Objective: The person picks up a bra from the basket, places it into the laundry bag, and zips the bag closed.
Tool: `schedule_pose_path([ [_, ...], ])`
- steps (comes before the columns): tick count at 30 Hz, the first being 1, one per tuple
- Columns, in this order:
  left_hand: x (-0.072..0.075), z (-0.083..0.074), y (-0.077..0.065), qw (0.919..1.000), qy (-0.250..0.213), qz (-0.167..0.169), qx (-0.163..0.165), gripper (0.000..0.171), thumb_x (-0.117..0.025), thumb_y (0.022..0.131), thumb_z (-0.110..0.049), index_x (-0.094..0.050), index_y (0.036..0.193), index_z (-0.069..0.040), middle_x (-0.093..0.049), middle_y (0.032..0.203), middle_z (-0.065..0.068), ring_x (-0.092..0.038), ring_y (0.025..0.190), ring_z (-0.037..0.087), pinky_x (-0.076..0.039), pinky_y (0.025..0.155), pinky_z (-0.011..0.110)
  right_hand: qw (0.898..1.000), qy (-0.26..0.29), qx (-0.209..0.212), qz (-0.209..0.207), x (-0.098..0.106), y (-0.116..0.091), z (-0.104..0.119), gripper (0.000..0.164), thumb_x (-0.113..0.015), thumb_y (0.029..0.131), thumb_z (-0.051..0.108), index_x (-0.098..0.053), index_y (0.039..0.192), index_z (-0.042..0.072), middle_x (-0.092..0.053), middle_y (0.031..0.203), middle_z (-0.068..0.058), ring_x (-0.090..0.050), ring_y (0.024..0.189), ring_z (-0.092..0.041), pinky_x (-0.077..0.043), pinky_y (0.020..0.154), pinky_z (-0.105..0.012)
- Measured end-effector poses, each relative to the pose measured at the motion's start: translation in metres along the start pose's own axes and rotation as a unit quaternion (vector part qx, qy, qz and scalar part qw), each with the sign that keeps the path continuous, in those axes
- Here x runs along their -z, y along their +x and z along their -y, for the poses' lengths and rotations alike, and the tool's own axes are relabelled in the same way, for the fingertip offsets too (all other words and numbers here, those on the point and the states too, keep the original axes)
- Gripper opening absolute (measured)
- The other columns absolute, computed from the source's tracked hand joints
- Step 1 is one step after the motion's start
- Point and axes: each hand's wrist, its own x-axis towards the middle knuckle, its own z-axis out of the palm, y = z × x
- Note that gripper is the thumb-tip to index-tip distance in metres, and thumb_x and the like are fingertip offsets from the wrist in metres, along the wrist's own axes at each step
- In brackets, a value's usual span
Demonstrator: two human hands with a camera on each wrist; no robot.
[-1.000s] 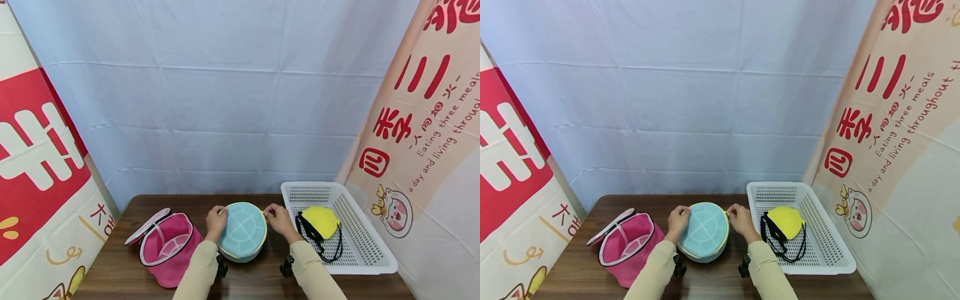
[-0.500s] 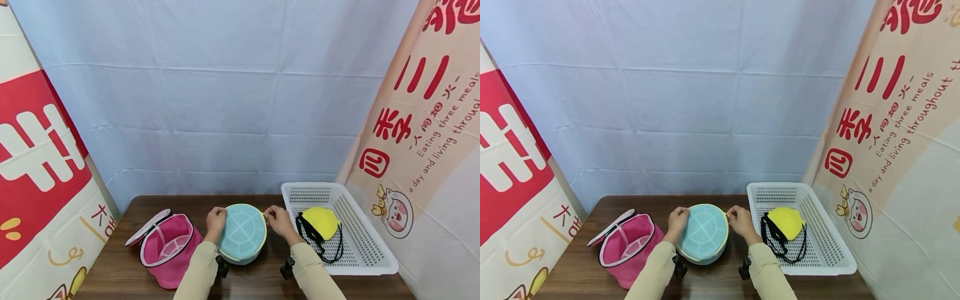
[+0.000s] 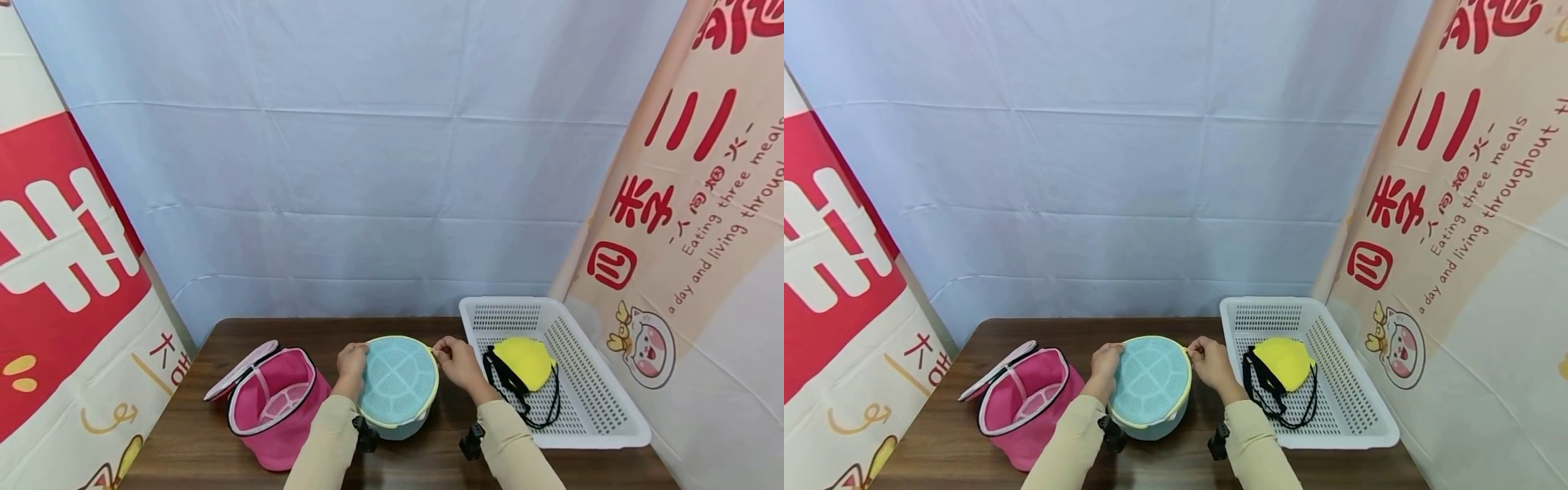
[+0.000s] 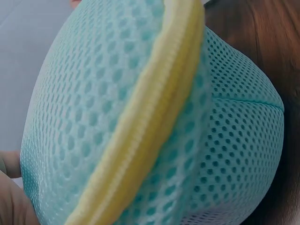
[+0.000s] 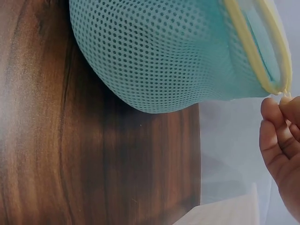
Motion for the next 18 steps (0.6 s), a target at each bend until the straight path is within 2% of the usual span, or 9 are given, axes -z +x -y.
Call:
schedule_pose_path([
  [4,-0.0006,-0.0008,-0.0016,0.9999,-0.001,-0.013,0.001,0.013,-0.058,0.084,-0.008,-0.064,0.083,0.003,-0.061,0.093,0.016,-0.051,0.094,0.033,-0.038,0.086,0.044,1.0,-0.005,0.0,0.001,0.0026,-0.0004,0.0026,0.007,-0.06,0.088,0.001,-0.061,0.083,0.006,-0.054,0.067,0.0,-0.054,0.058,-0.012,-0.046,0.05,-0.026],
  [13,0.0004,-0.0011,-0.0038,0.9963,-0.049,-0.071,0.005,0.014,-0.059,0.083,-0.007,-0.063,0.082,0.006,-0.061,0.09,0.019,-0.052,0.089,0.035,-0.04,0.082,0.044,1.0,0.009,-0.008,0.009,0.0055,-0.0047,0.0037,0.007,-0.06,0.089,0.0,-0.06,0.083,0.004,-0.056,0.069,-0.005,-0.059,0.061,-0.018,-0.048,0.05,-0.026],
  [18,0.0004,-0.0023,-0.0071,0.9908,-0.091,-0.096,0.031,0.015,-0.058,0.085,-0.007,-0.061,0.087,0.008,-0.06,0.097,0.022,-0.052,0.094,0.035,-0.04,0.085,0.045,1.0,0.005,-0.005,0.006,0.005,-0.0082,0.0032,0.006,-0.06,0.088,0.0,-0.06,0.083,0.004,-0.059,0.07,-0.008,-0.06,0.06,-0.018,-0.047,0.049,-0.027],
])
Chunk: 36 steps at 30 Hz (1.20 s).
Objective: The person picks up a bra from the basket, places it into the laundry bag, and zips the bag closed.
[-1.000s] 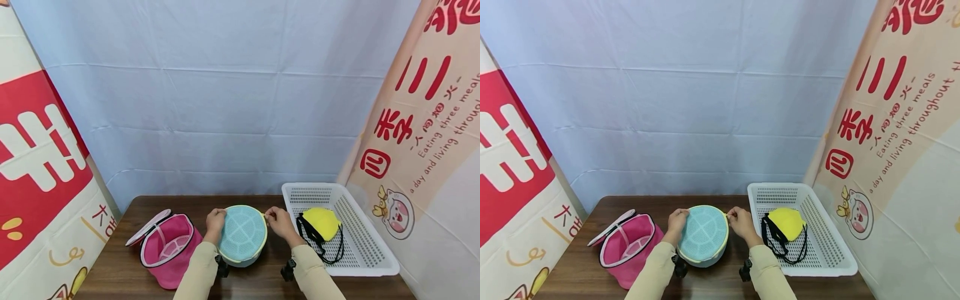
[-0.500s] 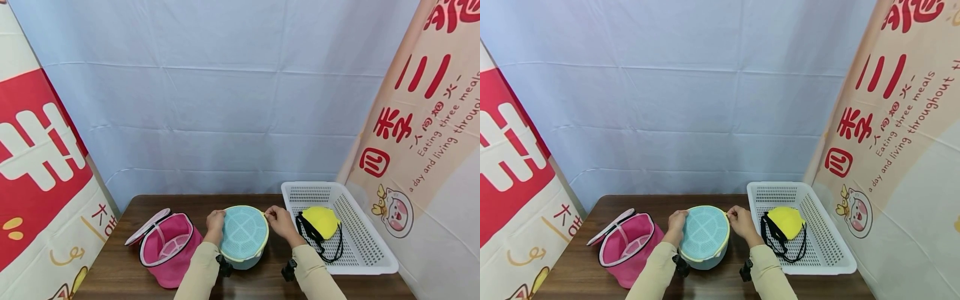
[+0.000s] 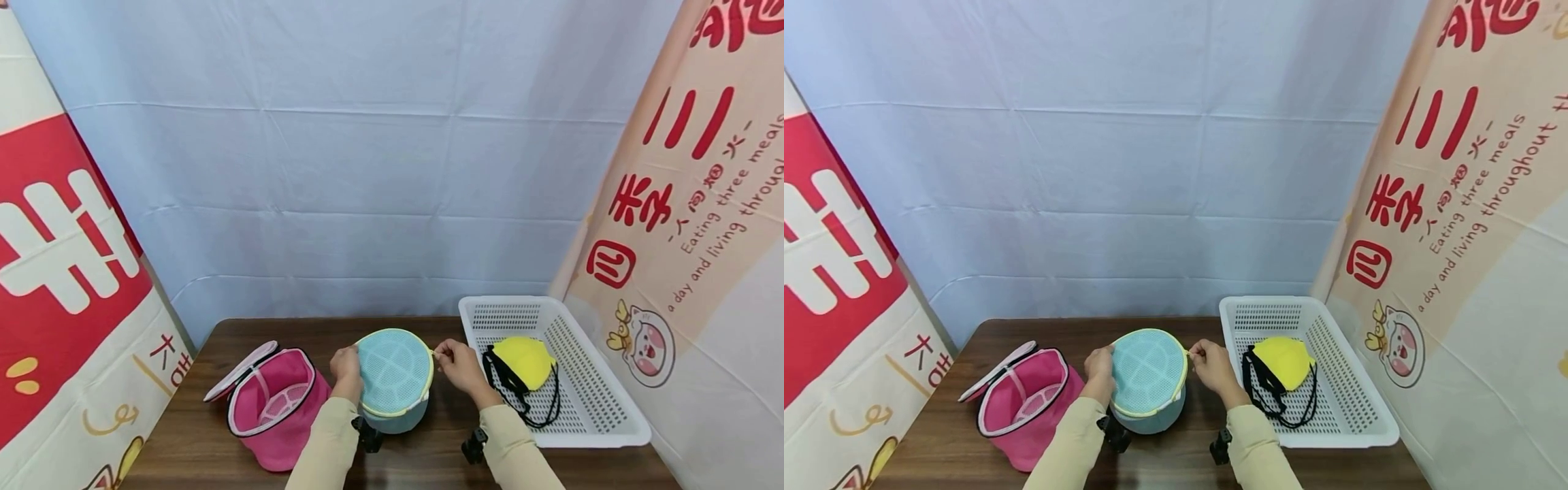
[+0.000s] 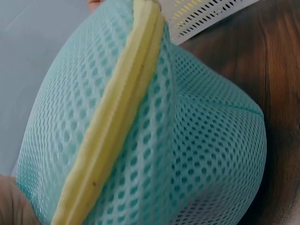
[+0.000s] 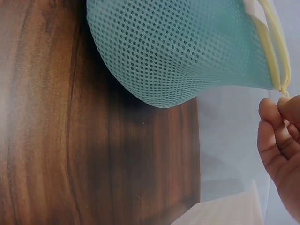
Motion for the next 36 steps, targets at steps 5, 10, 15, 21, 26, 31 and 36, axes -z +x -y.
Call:
schedule_pose_path([
  [5,0.002,0.0,-0.004,0.9998,-0.009,-0.015,0.009,0.021,-0.055,0.087,-0.009,-0.06,0.096,0.009,-0.057,0.103,0.024,-0.05,0.097,0.037,-0.039,0.087,0.047,1.0,-0.002,-0.001,-0.002,-0.001,-0.003,0.0,0.005,-0.06,0.087,-0.001,-0.061,0.083,0.002,-0.058,0.068,-0.007,-0.057,0.056,-0.011,-0.046,0.048,-0.027],
  [10,0.002,0.001,-0.005,0.9984,-0.036,-0.041,0.015,0.019,-0.053,0.088,-0.008,-0.059,0.094,0.008,-0.057,0.102,0.025,-0.051,0.096,0.038,-0.04,0.085,0.047,1.0,0.009,-0.01,0.0,-0.001,-0.007,0.003,0.004,-0.06,0.088,0.001,-0.06,0.084,0.002,-0.059,0.069,-0.007,-0.06,0.058,-0.017,-0.046,0.049,-0.027],
  [15,0.0,0.0,-0.007,0.9956,-0.064,-0.059,0.035,0.015,-0.054,0.088,-0.009,-0.058,0.091,0.005,-0.057,0.102,0.022,-0.051,0.096,0.035,-0.04,0.086,0.045,1.0,0.016,-0.009,0.003,0.0,-0.011,0.004,0.004,-0.06,0.089,0.002,-0.06,0.084,0.003,-0.059,0.07,-0.009,-0.061,0.06,-0.021,-0.046,0.048,-0.027],
  [21,0.001,0.002,-0.008,0.9953,-0.075,-0.048,0.038,0.013,-0.054,0.088,-0.009,-0.057,0.09,0.004,-0.055,0.103,0.021,-0.05,0.095,0.034,-0.04,0.084,0.045,1.0,0.022,-0.007,-0.002,-0.001,-0.012,0.002,0.005,-0.06,0.088,-0.001,-0.06,0.084,0.002,-0.057,0.068,-0.004,-0.061,0.059,-0.02,-0.046,0.049,-0.027],
  [26,0.006,0.004,-0.008,0.9996,-0.026,-0.004,0.008,0.019,-0.052,0.089,-0.011,-0.055,0.096,0.006,-0.053,0.104,0.023,-0.048,0.097,0.036,-0.038,0.086,0.046,0.999,0.031,-0.014,-0.008,-0.001,-0.013,-0.001,0.004,-0.059,0.088,-0.002,-0.059,0.084,0.0,-0.059,0.073,-0.013,-0.062,0.063,-0.028,-0.047,0.049,-0.027],
  [31,0.012,0.007,-0.006,0.9998,-0.01,0.015,-0.004,0.02,-0.052,0.089,-0.012,-0.054,0.097,0.006,-0.053,0.105,0.024,-0.047,0.099,0.036,-0.038,0.086,0.046,0.999,0.035,-0.013,-0.015,-0.001,-0.013,-0.004,0.005,-0.06,0.087,-0.002,-0.059,0.083,0.001,-0.059,0.072,-0.011,-0.063,0.063,-0.03,-0.047,0.049,-0.027],
  [36,0.015,0.008,0.0,0.9986,0.027,0.041,-0.018,0.023,-0.052,0.091,-0.017,-0.054,0.099,0.005,-0.053,0.103,0.021,-0.049,0.096,0.033,-0.039,0.084,0.046,0.999,0.037,-0.009,-0.016,-0.002,-0.011,-0.003,0.005,-0.06,0.087,-0.002,-0.06,0.084,0.002,-0.058,0.071,-0.006,-0.063,0.063,-0.029,-0.047,0.049,-0.027],
])
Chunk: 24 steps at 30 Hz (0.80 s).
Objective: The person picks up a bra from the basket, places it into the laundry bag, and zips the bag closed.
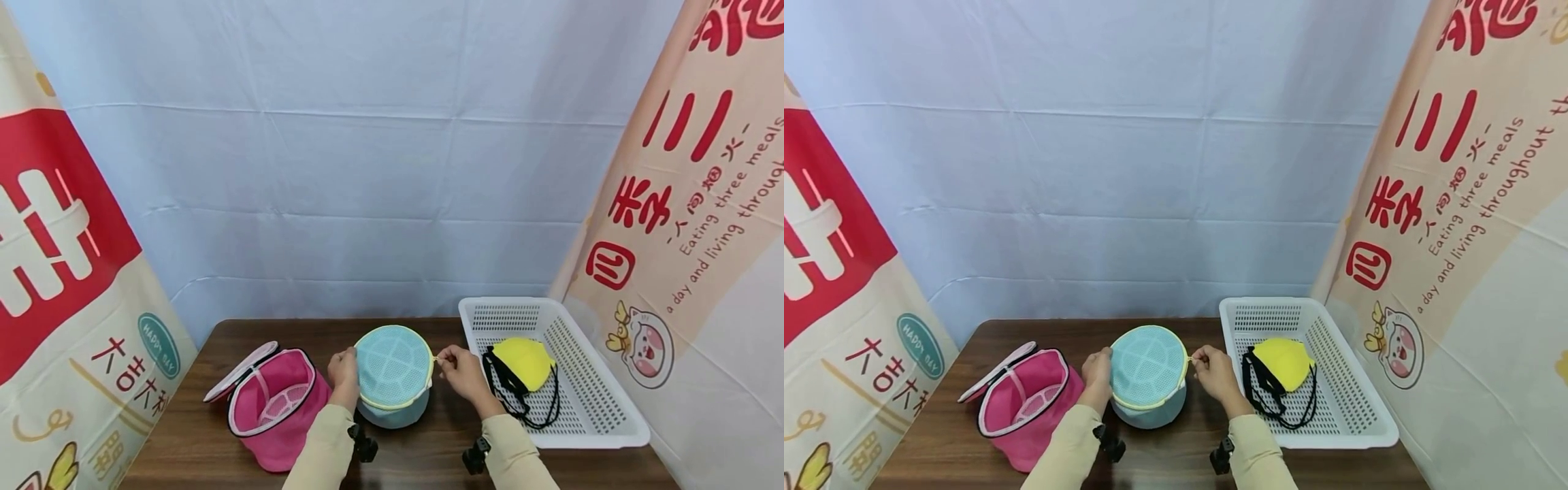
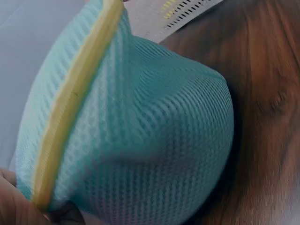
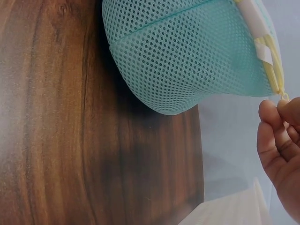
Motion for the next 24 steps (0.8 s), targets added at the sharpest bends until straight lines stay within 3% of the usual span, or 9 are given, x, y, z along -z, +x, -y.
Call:
schedule_pose_path([
  [5,0.002,0.0,0.011,0.9985,0.043,0.028,-0.018,0.026,-0.051,0.092,-0.023,-0.055,0.102,0.001,-0.053,0.1,0.016,-0.05,0.089,0.029,-0.041,0.078,0.043,1.0,-0.006,0.0,0.007,-0.002,0.006,-0.001,0.005,-0.059,0.089,0.0,-0.06,0.085,0.002,-0.06,0.073,-0.012,-0.062,0.063,-0.026,-0.047,0.05,-0.028],
  [10,0.003,-0.007,0.013,0.9954,0.073,0.062,-0.006,0.036,-0.052,0.091,-0.031,-0.057,0.108,0.0,-0.055,0.104,0.015,-0.051,0.093,0.029,-0.042,0.08,0.044,1.0,-0.013,-0.003,0.002,-0.003,0.016,-0.002,0.007,-0.06,0.088,0.001,-0.06,0.083,0.004,-0.059,0.07,-0.01,-0.061,0.06,-0.019,-0.047,0.05,-0.028],
  [16,0.002,-0.011,0.016,0.9928,0.088,0.081,0.008,0.036,-0.054,0.089,-0.035,-0.062,0.098,-0.001,-0.056,0.094,0.013,-0.05,0.084,0.027,-0.043,0.074,0.041,1.0,-0.013,-0.014,0.006,-0.006,0.024,-0.002,0.007,-0.058,0.09,0.003,-0.06,0.084,0.001,-0.058,0.071,-0.006,-0.06,0.06,-0.015,-0.048,0.051,-0.028],
  [24,0.001,-0.005,0.021,0.9886,0.115,0.09,-0.037,0.025,-0.058,0.088,-0.029,-0.063,0.091,-0.005,-0.058,0.092,0.011,-0.05,0.08,0.025,-0.042,0.071,0.039,1.0,-0.018,-0.021,0.005,-0.005,0.027,-0.004,0.005,-0.06,0.088,0.001,-0.06,0.084,0.003,-0.057,0.071,-0.002,-0.06,0.059,-0.014,-0.048,0.05,-0.028],
])
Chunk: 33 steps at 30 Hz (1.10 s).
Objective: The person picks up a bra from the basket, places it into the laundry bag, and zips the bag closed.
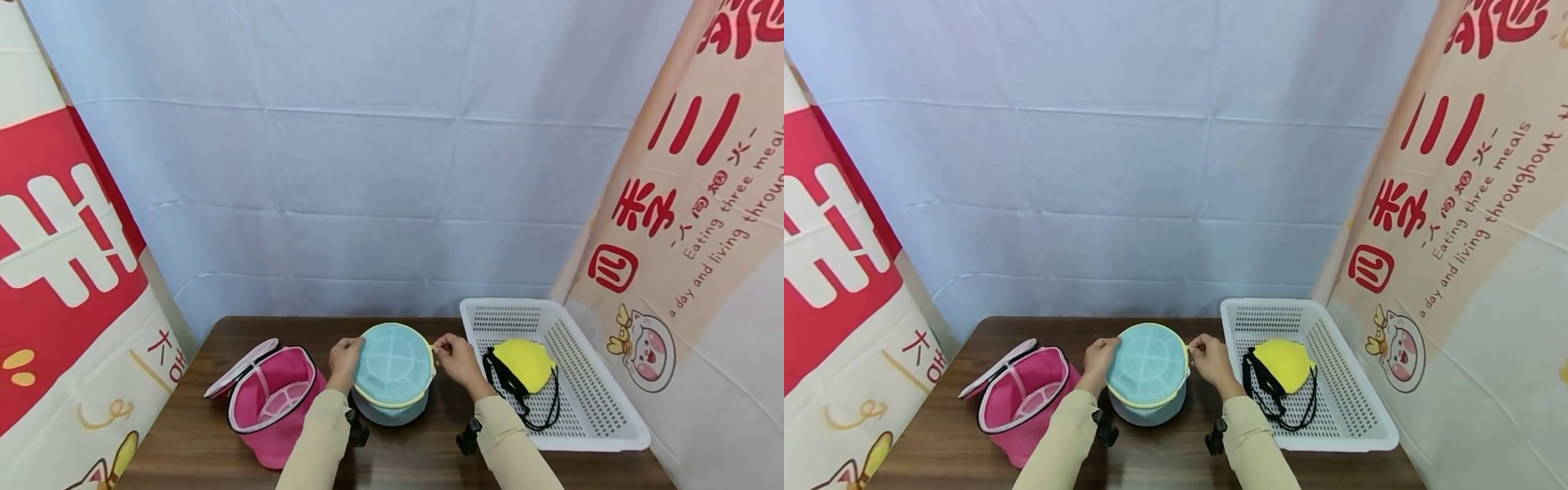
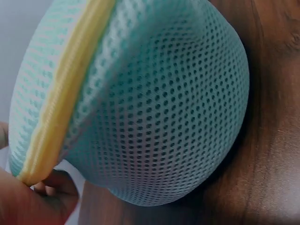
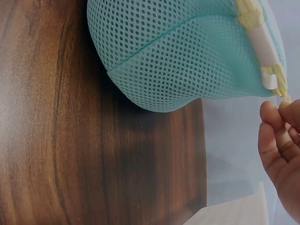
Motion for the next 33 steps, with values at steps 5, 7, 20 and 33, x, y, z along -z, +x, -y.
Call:
schedule_pose_path([
  [5,-0.004,0.004,0.002,0.9992,-0.033,-0.004,-0.023,0.015,-0.053,0.09,-0.02,-0.057,0.087,-0.006,-0.053,0.089,0.011,-0.048,0.077,0.024,-0.039,0.069,0.037,1.0,0.001,-0.001,-0.004,-0.001,0.002,0.001,0.006,-0.06,0.087,0.0,-0.06,0.083,0.005,-0.057,0.07,-0.003,-0.059,0.058,-0.013,-0.049,0.051,-0.028],
  [7,-0.005,0.003,0.001,0.9984,-0.05,-0.006,-0.024,0.014,-0.051,0.091,-0.018,-0.055,0.086,-0.006,-0.051,0.086,0.011,-0.046,0.075,0.024,-0.038,0.068,0.036,1.0,0.001,0.001,-0.005,-0.001,0.002,0.001,0.007,-0.06,0.086,-0.001,-0.06,0.082,0.004,-0.056,0.07,-0.003,-0.059,0.058,-0.013,-0.049,0.051,-0.028],
  [20,-0.02,0.005,-0.009,0.9937,-0.101,-0.046,-0.012,0.011,-0.05,0.091,-0.012,-0.052,0.083,-0.005,-0.048,0.082,0.01,-0.045,0.076,0.025,-0.035,0.068,0.036,1.0,-0.012,-0.002,-0.011,0.008,-0.004,0.002,0.004,-0.06,0.087,0.001,-0.06,0.083,0.003,-0.056,0.07,-0.003,-0.059,0.06,-0.018,-0.047,0.051,-0.029],
  [33,-0.033,0.008,-0.02,0.9743,-0.189,-0.121,0.017,0.011,-0.047,0.09,-0.009,-0.045,0.08,-0.007,-0.044,0.082,0.01,-0.041,0.077,0.025,-0.033,0.068,0.037,1.0,-0.009,0.01,-0.015,0.017,-0.015,0.002,0.007,-0.061,0.086,-0.003,-0.059,0.081,0.002,-0.057,0.069,-0.006,-0.059,0.058,-0.018,-0.046,0.05,-0.027],
])
